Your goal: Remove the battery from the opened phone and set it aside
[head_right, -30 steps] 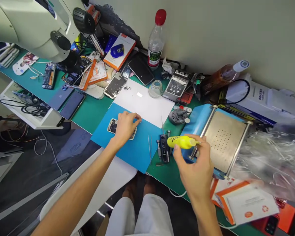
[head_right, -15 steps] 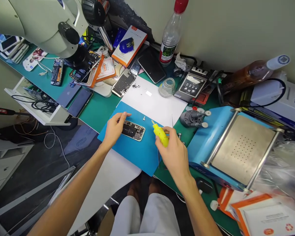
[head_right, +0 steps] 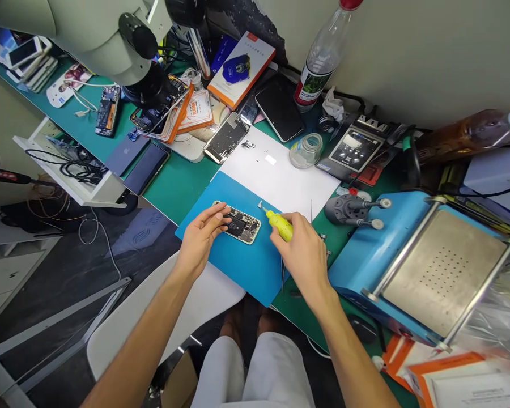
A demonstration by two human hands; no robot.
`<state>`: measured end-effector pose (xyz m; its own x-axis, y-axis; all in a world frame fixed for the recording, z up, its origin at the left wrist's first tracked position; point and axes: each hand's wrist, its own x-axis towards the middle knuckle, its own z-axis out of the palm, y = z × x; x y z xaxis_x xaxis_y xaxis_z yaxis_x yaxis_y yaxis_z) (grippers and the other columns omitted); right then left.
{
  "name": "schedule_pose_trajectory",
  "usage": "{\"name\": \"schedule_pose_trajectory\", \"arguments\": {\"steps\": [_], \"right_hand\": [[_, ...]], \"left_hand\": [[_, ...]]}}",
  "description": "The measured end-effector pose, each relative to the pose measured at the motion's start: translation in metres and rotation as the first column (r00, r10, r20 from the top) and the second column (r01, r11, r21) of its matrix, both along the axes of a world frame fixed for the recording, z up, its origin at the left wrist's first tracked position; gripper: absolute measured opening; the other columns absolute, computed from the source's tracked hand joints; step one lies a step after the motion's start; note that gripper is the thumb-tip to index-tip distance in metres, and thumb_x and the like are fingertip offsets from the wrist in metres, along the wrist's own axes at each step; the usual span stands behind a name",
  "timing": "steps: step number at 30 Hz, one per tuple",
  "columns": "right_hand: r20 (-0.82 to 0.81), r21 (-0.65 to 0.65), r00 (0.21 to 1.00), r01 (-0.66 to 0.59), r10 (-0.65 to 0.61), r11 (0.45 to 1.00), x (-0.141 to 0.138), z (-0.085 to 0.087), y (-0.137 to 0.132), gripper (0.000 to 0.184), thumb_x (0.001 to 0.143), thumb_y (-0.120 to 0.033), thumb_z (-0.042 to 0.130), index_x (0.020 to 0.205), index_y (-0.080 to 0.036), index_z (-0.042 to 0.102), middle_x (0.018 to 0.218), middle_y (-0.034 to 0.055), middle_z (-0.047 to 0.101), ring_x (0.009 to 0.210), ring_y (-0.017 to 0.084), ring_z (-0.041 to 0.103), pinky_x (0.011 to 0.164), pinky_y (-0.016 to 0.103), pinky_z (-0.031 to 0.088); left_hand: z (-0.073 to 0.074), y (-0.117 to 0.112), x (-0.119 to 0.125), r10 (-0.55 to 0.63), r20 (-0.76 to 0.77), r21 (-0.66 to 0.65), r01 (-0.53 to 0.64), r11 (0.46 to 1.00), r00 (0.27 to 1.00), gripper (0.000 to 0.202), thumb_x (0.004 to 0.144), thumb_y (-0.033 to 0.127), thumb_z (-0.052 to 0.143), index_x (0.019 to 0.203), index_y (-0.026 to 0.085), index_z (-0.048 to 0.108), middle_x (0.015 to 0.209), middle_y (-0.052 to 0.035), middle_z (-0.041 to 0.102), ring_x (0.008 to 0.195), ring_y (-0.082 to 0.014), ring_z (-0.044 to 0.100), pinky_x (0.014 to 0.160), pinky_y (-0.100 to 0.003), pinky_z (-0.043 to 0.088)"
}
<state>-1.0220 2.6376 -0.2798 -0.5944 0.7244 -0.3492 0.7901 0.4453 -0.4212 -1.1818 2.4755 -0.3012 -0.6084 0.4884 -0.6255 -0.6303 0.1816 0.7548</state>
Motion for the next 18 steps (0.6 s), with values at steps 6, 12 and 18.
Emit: {"name": "schedule_pose_trajectory", "arguments": {"steps": [6,12,18], "right_hand": [[-0.030,0.008,0.999,-0.030,0.030,1.000,-0.0042,0.0015,0.0033,0.026,0.094,-0.043,0.060,0.111,-0.025,0.064,0.107,0.0055,0.074,0.085,0.025,0.067,0.069,0.034,0.041],[-0.044,0.018,0.998,-0.053,0.053,0.998,-0.0083,0.0047,0.0049,0.025,0.094,-0.042,0.059,0.110,-0.024,0.065,0.107,0.0073,0.075,0.088,0.027,0.068,0.070,0.035,0.042],[-0.033,0.029,0.997,-0.068,0.069,0.997,-0.0092,0.0043,0.0084,0.023,0.093,-0.041,0.060,0.109,-0.024,0.065,0.109,0.0062,0.076,0.090,0.027,0.067,0.073,0.036,0.043]], "left_hand": [[0.0022,-0.0021,-0.0009,0.005,0.025,-0.013,-0.005,1.000,1.000,0.037,0.095,0.046,0.073,0.126,0.026,0.076,0.139,-0.0093,0.073,0.116,-0.0247,0.072,0.097,-0.037,0.057],[0.0032,-0.0055,-0.0020,-0.018,0.028,-0.041,0.019,0.999,0.999,0.037,0.095,0.046,0.072,0.126,0.026,0.075,0.137,-0.0098,0.074,0.116,-0.0255,0.072,0.098,-0.039,0.056],[0.0046,-0.0059,-0.0019,-0.032,0.027,-0.055,0.033,0.998,0.999,0.038,0.096,0.046,0.071,0.128,0.026,0.074,0.138,-0.0097,0.074,0.117,-0.0252,0.071,0.097,-0.037,0.056]]}}
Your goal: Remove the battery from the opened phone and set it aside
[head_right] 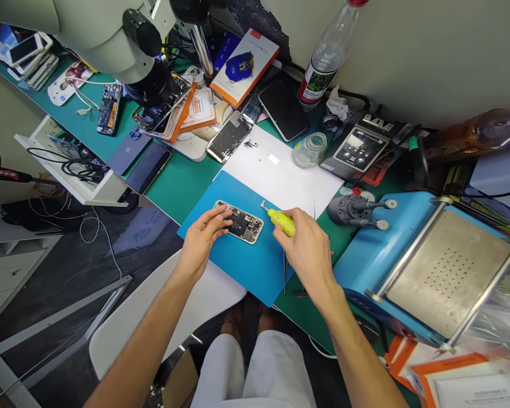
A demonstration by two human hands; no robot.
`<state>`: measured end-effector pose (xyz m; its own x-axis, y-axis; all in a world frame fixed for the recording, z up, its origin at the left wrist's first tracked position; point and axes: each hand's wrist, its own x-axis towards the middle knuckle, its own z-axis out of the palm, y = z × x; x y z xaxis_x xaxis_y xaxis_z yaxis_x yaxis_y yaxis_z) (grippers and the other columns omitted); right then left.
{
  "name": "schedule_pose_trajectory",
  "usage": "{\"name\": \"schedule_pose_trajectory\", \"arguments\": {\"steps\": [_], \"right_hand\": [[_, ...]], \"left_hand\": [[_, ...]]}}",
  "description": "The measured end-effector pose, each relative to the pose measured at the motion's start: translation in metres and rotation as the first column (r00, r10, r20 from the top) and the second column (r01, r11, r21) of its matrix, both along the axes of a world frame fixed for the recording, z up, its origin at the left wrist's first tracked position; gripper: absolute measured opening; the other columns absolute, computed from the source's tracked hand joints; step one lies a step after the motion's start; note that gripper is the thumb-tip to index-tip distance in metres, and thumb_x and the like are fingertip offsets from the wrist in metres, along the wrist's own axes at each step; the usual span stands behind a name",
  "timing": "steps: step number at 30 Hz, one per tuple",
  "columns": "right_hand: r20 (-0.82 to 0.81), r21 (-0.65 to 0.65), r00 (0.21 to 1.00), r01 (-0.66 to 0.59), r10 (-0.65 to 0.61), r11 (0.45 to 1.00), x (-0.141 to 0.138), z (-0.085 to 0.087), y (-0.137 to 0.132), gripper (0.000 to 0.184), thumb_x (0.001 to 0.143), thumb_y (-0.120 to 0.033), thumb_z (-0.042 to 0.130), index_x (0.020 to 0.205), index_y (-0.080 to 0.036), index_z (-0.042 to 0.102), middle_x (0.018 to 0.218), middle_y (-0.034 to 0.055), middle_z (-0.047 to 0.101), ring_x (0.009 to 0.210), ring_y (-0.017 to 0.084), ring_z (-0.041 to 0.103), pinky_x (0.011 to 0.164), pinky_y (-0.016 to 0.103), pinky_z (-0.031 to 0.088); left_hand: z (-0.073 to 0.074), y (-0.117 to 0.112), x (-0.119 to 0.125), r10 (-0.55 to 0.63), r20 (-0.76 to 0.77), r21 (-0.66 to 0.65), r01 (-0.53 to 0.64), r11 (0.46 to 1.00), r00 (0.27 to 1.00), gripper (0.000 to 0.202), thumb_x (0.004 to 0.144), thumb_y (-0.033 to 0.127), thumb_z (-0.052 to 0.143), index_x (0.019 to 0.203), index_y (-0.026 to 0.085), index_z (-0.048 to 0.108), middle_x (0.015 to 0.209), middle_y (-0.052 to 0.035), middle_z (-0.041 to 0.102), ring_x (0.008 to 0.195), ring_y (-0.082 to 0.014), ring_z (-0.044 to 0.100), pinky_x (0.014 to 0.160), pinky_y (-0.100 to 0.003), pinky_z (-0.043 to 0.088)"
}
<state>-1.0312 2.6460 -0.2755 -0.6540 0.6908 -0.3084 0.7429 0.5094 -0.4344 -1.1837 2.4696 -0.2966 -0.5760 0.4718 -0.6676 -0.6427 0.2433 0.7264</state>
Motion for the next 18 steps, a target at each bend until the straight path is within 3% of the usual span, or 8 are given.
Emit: {"name": "schedule_pose_trajectory", "arguments": {"steps": [18], "right_hand": [[0.036,0.045,0.998,-0.060,0.058,0.997,-0.007,0.006,0.011,0.023,0.092,-0.042,0.059,0.106,-0.024,0.065,0.100,0.0072,0.074,0.082,0.026,0.065,0.068,0.034,0.040]], "left_hand": [[0.005,-0.002,-0.001,0.000,0.021,-0.046,0.001,0.999,1.000,0.034,0.098,0.042,0.067,0.127,0.026,0.074,0.136,-0.0083,0.074,0.114,-0.0241,0.072,0.092,-0.034,0.057]]}}
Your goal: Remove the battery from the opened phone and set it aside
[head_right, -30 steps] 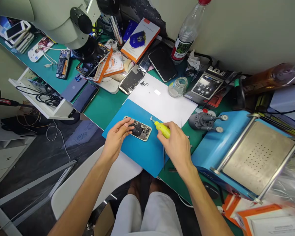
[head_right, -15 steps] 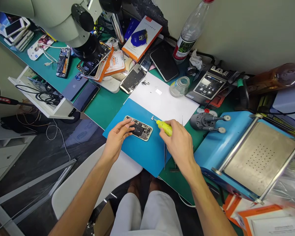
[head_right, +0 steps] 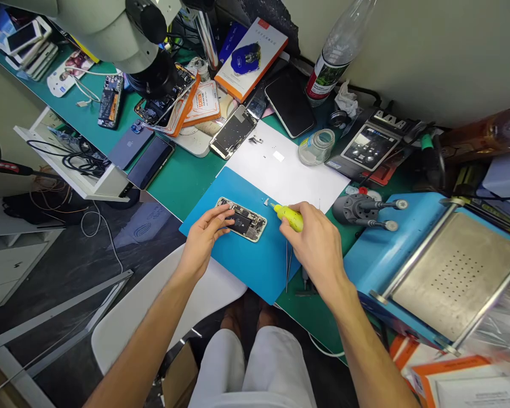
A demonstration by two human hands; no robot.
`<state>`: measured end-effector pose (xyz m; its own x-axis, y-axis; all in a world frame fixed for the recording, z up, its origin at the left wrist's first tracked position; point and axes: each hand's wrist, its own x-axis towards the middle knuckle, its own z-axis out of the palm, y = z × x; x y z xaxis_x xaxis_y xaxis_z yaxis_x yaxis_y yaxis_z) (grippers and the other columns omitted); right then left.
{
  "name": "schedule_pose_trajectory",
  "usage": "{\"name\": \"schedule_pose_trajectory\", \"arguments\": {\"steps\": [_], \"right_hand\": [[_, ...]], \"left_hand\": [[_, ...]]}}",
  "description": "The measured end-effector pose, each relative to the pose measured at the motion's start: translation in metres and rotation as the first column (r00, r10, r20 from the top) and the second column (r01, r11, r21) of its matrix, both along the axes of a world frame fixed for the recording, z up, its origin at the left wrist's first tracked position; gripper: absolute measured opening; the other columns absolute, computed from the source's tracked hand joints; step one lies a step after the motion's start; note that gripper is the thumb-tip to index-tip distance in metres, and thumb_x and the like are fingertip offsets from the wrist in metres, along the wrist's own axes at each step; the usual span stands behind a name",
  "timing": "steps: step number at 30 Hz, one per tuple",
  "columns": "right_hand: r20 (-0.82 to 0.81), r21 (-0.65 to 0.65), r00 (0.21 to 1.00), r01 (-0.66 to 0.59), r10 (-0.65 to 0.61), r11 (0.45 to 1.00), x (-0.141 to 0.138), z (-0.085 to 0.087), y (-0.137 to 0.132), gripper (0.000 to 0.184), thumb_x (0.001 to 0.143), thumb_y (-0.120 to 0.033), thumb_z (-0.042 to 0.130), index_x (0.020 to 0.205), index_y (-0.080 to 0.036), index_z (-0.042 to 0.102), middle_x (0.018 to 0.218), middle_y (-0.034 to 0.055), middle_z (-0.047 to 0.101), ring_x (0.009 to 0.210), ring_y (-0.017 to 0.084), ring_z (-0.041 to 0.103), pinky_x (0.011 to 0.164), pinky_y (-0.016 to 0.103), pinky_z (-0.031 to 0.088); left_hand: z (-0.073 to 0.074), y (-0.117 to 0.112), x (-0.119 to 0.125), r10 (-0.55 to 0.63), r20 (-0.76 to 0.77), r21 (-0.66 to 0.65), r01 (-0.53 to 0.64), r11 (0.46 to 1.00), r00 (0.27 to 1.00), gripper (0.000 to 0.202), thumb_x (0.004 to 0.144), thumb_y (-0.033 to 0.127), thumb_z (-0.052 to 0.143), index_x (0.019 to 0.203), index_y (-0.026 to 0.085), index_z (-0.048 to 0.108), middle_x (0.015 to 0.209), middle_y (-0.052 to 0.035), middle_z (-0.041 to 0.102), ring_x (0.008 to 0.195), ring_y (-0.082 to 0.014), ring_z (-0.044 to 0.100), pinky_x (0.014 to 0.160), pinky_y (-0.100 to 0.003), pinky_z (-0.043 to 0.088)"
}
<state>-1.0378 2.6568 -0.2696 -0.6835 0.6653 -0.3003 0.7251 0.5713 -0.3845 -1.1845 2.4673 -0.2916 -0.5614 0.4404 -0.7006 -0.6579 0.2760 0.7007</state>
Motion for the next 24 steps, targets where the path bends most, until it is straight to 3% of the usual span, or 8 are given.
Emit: {"name": "schedule_pose_trajectory", "arguments": {"steps": [14,21,24], "right_hand": [[0.049,0.039,0.997,-0.067,0.065,0.997,-0.0051,0.0042,0.0026,0.025,0.094,-0.043,0.059,0.107,-0.022,0.065,0.096,0.0077,0.073,0.081,0.025,0.064,0.069,0.034,0.038],[0.073,0.038,0.993,-0.092,0.089,0.995,-0.0047,0.0062,0.0048,0.021,0.094,-0.040,0.060,0.105,-0.022,0.064,0.095,0.0064,0.073,0.082,0.024,0.064,0.068,0.032,0.037],[0.074,0.047,0.993,-0.095,0.091,0.994,-0.0046,0.0060,0.0061,0.023,0.094,-0.040,0.060,0.106,-0.021,0.064,0.096,0.0068,0.072,0.083,0.025,0.064,0.069,0.033,0.038]], "left_hand": [[-0.0054,-0.0028,0.0019,-0.015,-0.026,0.006,0.015,1.000,1.000,0.034,0.099,0.042,0.065,0.127,0.026,0.074,0.137,-0.0084,0.074,0.114,-0.0235,0.071,0.091,-0.033,0.055],[-0.0039,0.0004,-0.0012,-0.065,-0.105,-0.020,0.063,0.998,0.992,0.032,0.100,0.038,0.066,0.127,0.025,0.075,0.131,-0.0082,0.076,0.090,-0.0164,0.066,0.073,-0.028,0.049],[-0.0041,0.0024,-0.0022,-0.076,-0.134,-0.018,0.074,0.997,0.988,0.030,0.100,0.036,0.065,0.125,0.025,0.076,0.128,-0.0080,0.077,0.089,-0.0166,0.064,0.071,-0.028,0.048]]}}
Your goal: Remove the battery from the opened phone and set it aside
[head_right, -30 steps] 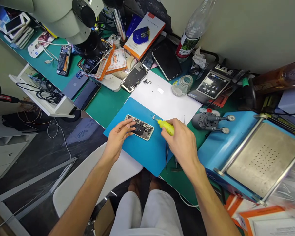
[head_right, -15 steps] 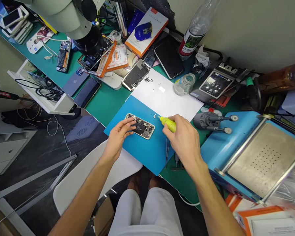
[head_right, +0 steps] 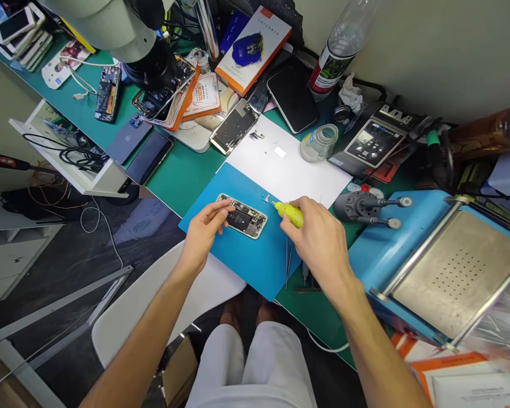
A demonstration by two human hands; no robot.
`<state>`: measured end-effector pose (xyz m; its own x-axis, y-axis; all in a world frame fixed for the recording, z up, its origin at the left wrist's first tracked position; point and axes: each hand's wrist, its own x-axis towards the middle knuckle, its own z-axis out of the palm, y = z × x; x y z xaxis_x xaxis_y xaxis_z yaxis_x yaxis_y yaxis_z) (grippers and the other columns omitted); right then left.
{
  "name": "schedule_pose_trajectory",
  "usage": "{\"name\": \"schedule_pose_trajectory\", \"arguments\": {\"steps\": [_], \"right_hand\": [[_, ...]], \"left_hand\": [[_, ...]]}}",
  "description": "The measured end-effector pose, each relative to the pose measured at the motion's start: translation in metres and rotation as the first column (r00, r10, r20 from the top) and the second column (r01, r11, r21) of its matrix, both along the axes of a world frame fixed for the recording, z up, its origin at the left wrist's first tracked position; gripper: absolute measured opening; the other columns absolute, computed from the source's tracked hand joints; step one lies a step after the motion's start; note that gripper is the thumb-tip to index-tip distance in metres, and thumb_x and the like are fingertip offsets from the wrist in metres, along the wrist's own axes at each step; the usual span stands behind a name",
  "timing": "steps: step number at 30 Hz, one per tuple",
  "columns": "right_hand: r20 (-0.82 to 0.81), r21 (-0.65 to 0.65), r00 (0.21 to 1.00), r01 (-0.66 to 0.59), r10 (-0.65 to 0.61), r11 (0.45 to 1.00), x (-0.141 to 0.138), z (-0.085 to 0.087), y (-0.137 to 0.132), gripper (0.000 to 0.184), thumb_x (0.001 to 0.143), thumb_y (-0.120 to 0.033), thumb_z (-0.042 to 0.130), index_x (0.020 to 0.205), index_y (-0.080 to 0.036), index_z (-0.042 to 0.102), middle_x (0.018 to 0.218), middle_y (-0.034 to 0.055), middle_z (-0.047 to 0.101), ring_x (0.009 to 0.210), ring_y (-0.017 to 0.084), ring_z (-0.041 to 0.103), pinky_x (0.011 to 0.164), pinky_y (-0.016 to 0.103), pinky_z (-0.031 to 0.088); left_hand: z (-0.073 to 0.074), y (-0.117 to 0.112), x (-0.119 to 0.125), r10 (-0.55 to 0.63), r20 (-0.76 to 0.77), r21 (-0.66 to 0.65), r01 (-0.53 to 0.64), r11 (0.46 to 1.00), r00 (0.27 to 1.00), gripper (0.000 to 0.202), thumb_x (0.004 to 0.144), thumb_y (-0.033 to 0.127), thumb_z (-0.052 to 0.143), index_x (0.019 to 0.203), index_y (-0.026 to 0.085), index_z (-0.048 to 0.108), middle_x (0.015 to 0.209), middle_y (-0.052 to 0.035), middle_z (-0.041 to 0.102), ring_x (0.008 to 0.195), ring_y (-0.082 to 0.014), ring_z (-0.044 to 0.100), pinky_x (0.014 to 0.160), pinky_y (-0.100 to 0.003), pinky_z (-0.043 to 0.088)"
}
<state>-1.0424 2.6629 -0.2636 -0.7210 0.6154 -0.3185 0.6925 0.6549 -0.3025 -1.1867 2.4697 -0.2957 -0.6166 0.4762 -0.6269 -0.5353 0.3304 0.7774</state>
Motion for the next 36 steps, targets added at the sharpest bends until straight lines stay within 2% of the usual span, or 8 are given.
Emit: {"name": "schedule_pose_trajectory", "arguments": {"steps": [6,10,20,26,32,34,36], "right_hand": [[-0.013,-0.006,0.999,-0.035,0.035,0.999,0.000,0.002,0.003,0.020,0.094,-0.038,0.060,0.106,-0.022,0.064,0.100,0.0056,0.074,0.087,0.024,0.065,0.072,0.033,0.040],[-0.016,0.003,0.999,-0.047,0.047,0.999,-0.001,0.005,0.005,0.021,0.094,-0.038,0.059,0.107,-0.022,0.064,0.100,0.0064,0.074,0.087,0.025,0.065,0.071,0.034,0.039],[-0.005,-0.033,0.996,-0.086,0.086,0.996,-0.005,0.007,0.008,0.017,0.093,-0.035,0.061,0.104,-0.022,0.063,0.098,0.0058,0.073,0.088,0.025,0.065,0.069,0.034,0.037],[-0.024,-0.057,0.998,-0.055,0.053,0.997,-0.004,0.005,0.009,0.019,0.093,-0.036,0.061,0.105,-0.022,0.063,0.101,0.0066,0.073,0.090,0.026,0.065,0.072,0.035,0.038],[-0.068,-0.132,0.996,0.042,-0.052,0.990,0.002,0.005,0.002,0.023,0.093,-0.039,0.062,0.110,-0.025,0.067,0.107,0.0056,0.074,0.096,0.028,0.067,0.078,0.038,0.044],[-0.092,-0.157,0.985,0.131,-0.146,0.979,0.014,0.008,-0.004,0.029,0.094,-0.042,0.062,0.119,-0.027,0.068,0.115,0.0048,0.074,0.101,0.028,0.069,0.083,0.039,0.048],[-0.123,-0.170,0.954,0.252,-0.275,0.953,0.031,0.014,-0.010,0.043,0.096,-0.045,0.062,0.136,-0.029,0.062,0.122,0.0062,0.073,0.105,0.028,0.070,0.085,0.039,0.052]], "left_hand": [[0.001,0.002,0.001,0.003,-0.018,0.009,-0.002,1.000,1.000,0.027,0.100,0.034,0.064,0.123,0.023,0.076,0.128,-0.0090,0.075,0.102,-0.0197,0.067,0.074,-0.028,0.049],[0.001,0.003,0.002,0.003,-0.018,0.003,-0.003,1.000,1.000,0.027,0.100,0.032,0.063,0.123,0.022,0.076,0.129,-0.0101,0.075,0.103,-0.0203,0.068,0.075,-0.029,0.050],[0.000,0.002,0.002,0.002,-0.007,-0.017,-0.002,1.000,1.000,0.028,0.100,0.032,0.064,0.123,0.022,0.075,0.126,-0.0090,0.077,0.091,-0.0166,0.065,0.069,-0.027,0.047],[0.002,0.001,0.001,-0.006,0.000,-0.033,0.006,0.999,1.000,0.028,0.101,0.034,0.064,0.124,0.024,0.076,0.128,-0.0080,0.076,0.079,-0.0137,0.059,0.064,-0.026,0.044],[0.000,-0.003,-0.001,-0.008,-0.002,-0.042,0.008,0.999,1.000,0.028,0.100,0.038,0.066,0.123,0.025,0.077,0.128,-0.0080,0.076,0.075,-0.0131,0.057,0.061,-0.027,0.042],[0.001,-0.009,0.001,-0.005,0.001,-0.049,0.005,0.999,1.000,0.030,0.099,0.041,0.067,0.123,0.026,0.077,0.129,-0.0083,0.076,0.076,-0.0134,0.057,0.061,-0.027,0.043],[0.003,-0.018,0.004,0.007,0.011,-0.067,-0.006,0.998,1.000,0.033,0.098,0.046,0.068,0.124,0.026,0.076,0.131,-0.0091,0.075,0.076,-0.0136,0.058,0.062,-0.027,0.044]]}}
